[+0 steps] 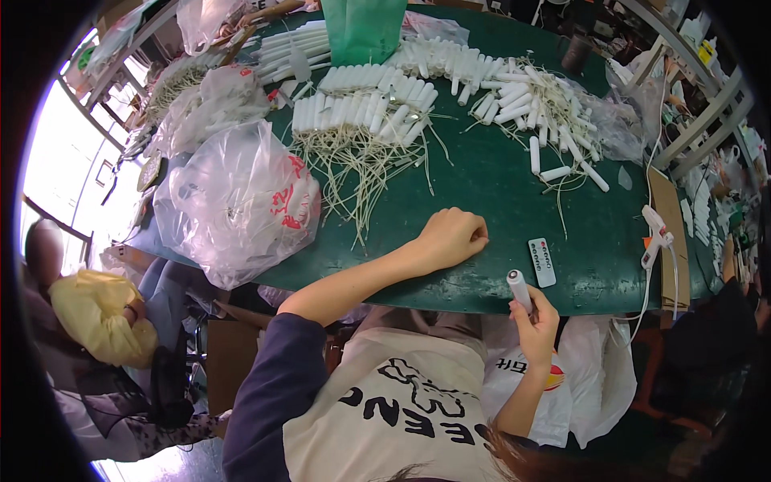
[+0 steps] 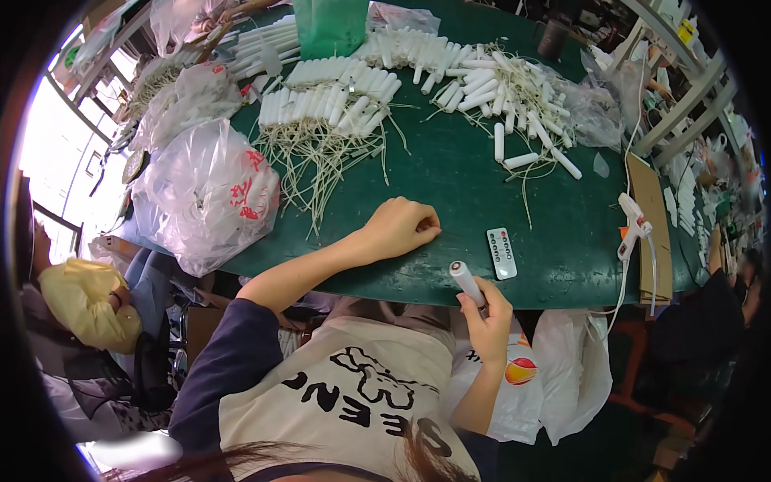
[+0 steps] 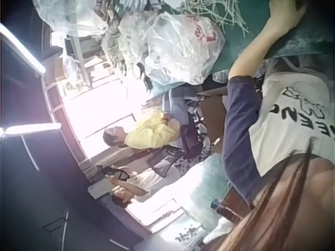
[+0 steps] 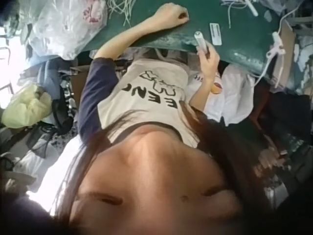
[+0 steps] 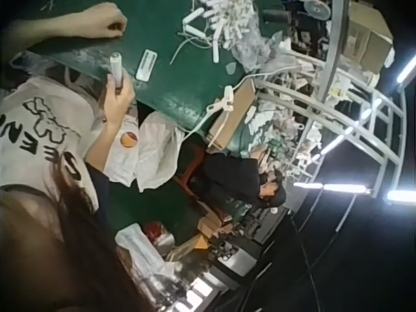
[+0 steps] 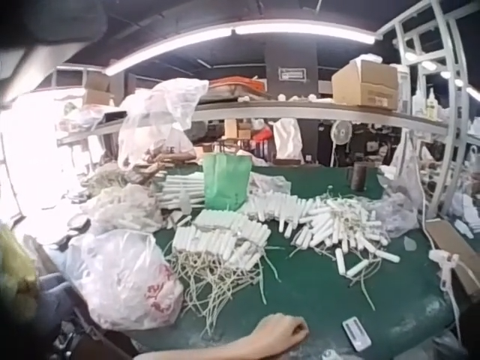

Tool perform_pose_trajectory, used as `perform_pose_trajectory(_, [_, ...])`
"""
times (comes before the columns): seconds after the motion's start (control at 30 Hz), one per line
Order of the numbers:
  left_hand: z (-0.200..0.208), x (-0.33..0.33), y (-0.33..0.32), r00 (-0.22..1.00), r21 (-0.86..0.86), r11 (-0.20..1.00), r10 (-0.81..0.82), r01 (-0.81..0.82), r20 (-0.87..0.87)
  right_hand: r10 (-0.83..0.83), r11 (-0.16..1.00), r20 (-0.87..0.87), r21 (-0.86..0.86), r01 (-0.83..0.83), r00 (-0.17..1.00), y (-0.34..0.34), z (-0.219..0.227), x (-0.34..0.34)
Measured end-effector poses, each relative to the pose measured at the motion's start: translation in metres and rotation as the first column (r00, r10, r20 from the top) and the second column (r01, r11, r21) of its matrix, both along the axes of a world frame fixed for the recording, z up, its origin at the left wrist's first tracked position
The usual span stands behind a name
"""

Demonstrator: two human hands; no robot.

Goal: Assembling small white cylindrical components by inserting wires and sealing them using a lighter.

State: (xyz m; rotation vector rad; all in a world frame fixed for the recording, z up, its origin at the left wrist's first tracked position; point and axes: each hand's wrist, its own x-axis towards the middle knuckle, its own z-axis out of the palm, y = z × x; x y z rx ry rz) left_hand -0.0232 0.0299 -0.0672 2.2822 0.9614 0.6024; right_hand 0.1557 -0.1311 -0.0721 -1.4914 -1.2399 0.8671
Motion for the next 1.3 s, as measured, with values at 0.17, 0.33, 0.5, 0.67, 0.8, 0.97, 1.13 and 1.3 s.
perform_pose_trajectory(0.17, [-0.007,0.003,0.003,0.996,0.437,0.897,0.037,-0.066,0.075,0.004,0.995,0.166,0.094,-0.019,0.986,-0.002,0.014,-0.007])
perform_pose_trajectory(0.33, [0.039,0.006,-0.032,0.984,-0.317,0.948,0.021,0.036,0.177,-0.05,0.982,0.371,0.186,-0.022,0.927,-0.011,0.04,-0.015])
perform_pose_trajectory(0.5, [0.047,0.011,-0.052,0.964,-0.822,0.514,-0.037,0.245,0.264,-0.111,0.964,0.701,0.249,-0.095,0.704,-0.012,0.053,-0.024])
perform_pose_trajectory(0.67, [0.055,0.009,-0.048,0.986,-0.708,0.69,-0.161,0.149,0.051,-0.152,0.949,0.788,0.286,-0.136,0.596,-0.007,0.059,-0.033])
perform_pose_trajectory(0.8, [0.044,0.002,-0.045,0.979,-0.651,0.737,-0.194,0.185,0.058,-0.169,0.938,0.736,0.324,-0.123,0.655,-0.01,0.063,-0.027])
perform_pose_trajectory(0.97, [0.03,0.003,-0.035,0.981,-0.614,0.766,-0.122,0.19,0.151,-0.168,0.941,0.634,0.331,-0.068,0.755,-0.017,0.064,-0.018])
perform_pose_trajectory(1.13, [0.034,0.007,-0.034,0.976,-0.836,0.515,-0.014,0.192,0.215,-0.233,0.898,0.705,0.42,-0.129,0.67,-0.003,0.064,-0.029])
perform_pose_trajectory(1.3, [0.026,0.006,-0.023,0.977,-0.809,0.548,-0.106,0.213,0.186,-0.212,0.898,0.81,0.382,-0.218,0.547,0.009,0.077,-0.039])
